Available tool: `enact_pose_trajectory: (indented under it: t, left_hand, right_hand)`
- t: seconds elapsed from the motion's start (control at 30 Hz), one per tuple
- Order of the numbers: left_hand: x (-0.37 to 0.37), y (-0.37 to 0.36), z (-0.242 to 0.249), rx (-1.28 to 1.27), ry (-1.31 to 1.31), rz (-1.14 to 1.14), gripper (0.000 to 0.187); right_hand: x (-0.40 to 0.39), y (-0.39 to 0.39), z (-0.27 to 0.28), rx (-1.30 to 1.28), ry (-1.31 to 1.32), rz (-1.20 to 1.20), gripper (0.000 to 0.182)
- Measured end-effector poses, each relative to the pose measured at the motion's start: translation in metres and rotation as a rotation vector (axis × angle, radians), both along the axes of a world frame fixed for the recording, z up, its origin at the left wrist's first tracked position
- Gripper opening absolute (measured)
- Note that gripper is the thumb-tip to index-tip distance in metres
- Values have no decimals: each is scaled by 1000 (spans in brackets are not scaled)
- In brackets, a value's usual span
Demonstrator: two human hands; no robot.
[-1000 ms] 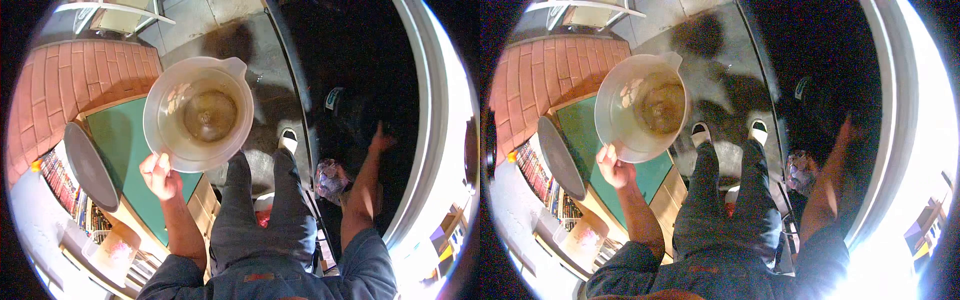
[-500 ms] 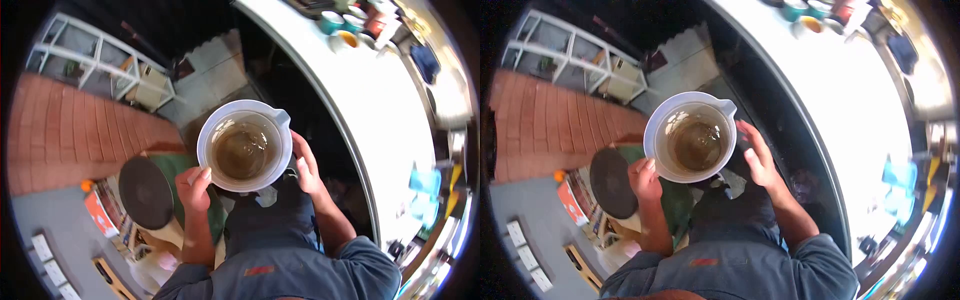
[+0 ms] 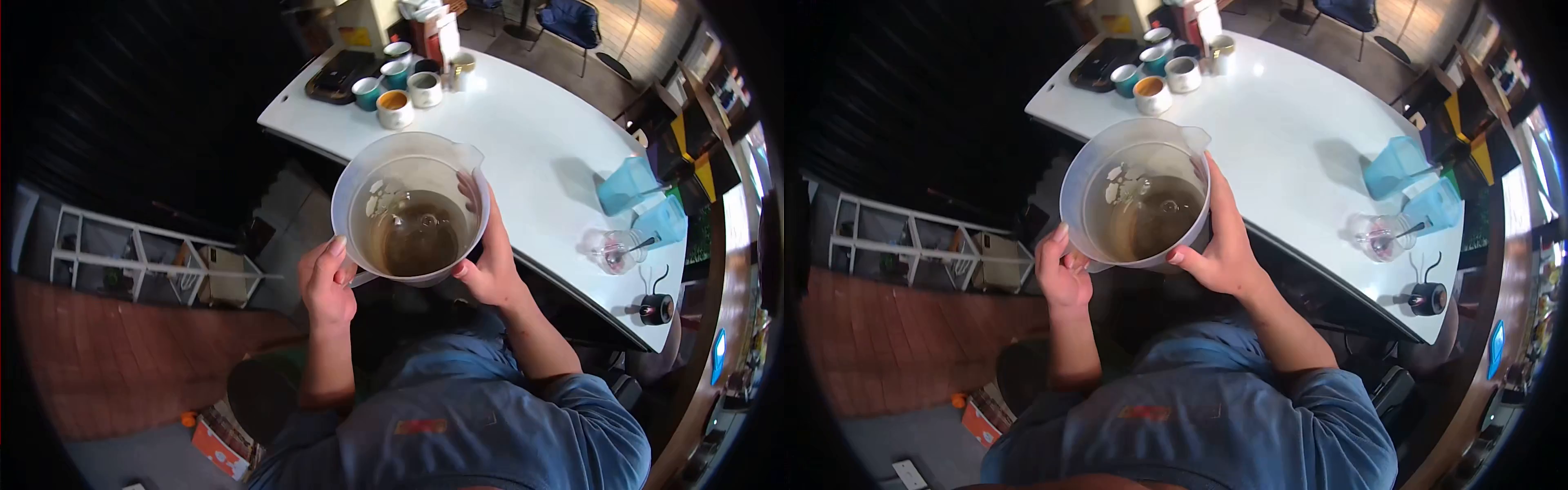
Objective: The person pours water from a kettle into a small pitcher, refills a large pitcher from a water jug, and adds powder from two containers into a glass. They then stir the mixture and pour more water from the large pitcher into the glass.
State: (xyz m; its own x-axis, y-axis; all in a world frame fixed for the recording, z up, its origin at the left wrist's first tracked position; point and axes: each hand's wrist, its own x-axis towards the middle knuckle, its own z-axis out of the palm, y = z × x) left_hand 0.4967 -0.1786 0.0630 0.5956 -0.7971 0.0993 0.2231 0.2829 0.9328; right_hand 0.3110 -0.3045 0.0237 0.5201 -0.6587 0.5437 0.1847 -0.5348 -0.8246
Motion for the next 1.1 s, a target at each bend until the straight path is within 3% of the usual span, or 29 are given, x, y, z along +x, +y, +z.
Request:
enact_pose_trajectory:
  t: [0.33,0.6,0.9,0.97,1.1]
  left_hand:
    - [-59,-143,-3,-18,-30,-322,44]
    - [-87,-202,-22,25,26,-557,42]
    - [-96,-201,-1,37,23,-805,38]
    - [-93,-200,4,41,31,-833,38]
    - [-93,-195,4,-2,119,-1063,37]
  right_hand:
    - [-85,-67,1,-76,2,-413,111]
    - [-124,-73,-10,-31,17,-632,109]
    - [-144,-11,3,-16,69,-862,107]
    - [-150,17,2,-70,207,-899,102]
    - [-146,86,-1,27,74,-1107,92]
